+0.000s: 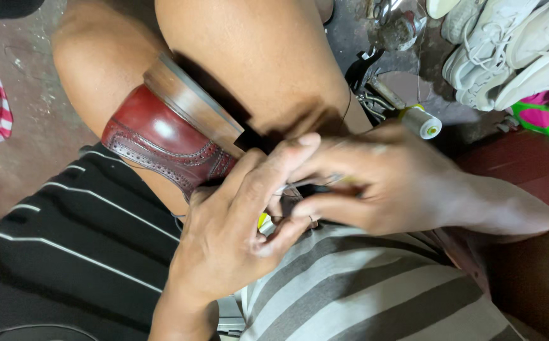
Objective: The person is repairing a brown leather shoe by hand-stitching the sole to the upper. They use a needle and thread to pull stitches through pre-punched holes along the shoe's edge, repeatedly tightening the thread to secure the sole.
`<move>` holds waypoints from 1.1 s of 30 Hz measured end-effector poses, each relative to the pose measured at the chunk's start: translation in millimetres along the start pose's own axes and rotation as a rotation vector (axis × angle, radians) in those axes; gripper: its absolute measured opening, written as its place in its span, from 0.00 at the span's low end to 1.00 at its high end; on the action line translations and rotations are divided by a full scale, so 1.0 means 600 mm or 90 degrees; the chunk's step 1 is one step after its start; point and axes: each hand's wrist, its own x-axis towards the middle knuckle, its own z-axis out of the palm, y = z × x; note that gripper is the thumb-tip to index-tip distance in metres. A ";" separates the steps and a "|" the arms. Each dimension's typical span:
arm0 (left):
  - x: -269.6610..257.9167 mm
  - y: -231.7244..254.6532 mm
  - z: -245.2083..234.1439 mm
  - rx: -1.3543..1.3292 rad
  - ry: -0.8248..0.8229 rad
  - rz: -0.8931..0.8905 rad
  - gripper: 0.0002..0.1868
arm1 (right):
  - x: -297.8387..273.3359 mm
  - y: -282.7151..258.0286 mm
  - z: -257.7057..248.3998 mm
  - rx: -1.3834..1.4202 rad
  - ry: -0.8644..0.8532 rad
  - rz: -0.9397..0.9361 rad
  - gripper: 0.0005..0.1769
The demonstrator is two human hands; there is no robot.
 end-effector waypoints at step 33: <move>-0.083 -0.071 -0.012 0.170 0.463 -0.002 0.21 | -0.042 0.062 0.010 0.453 0.107 0.007 0.26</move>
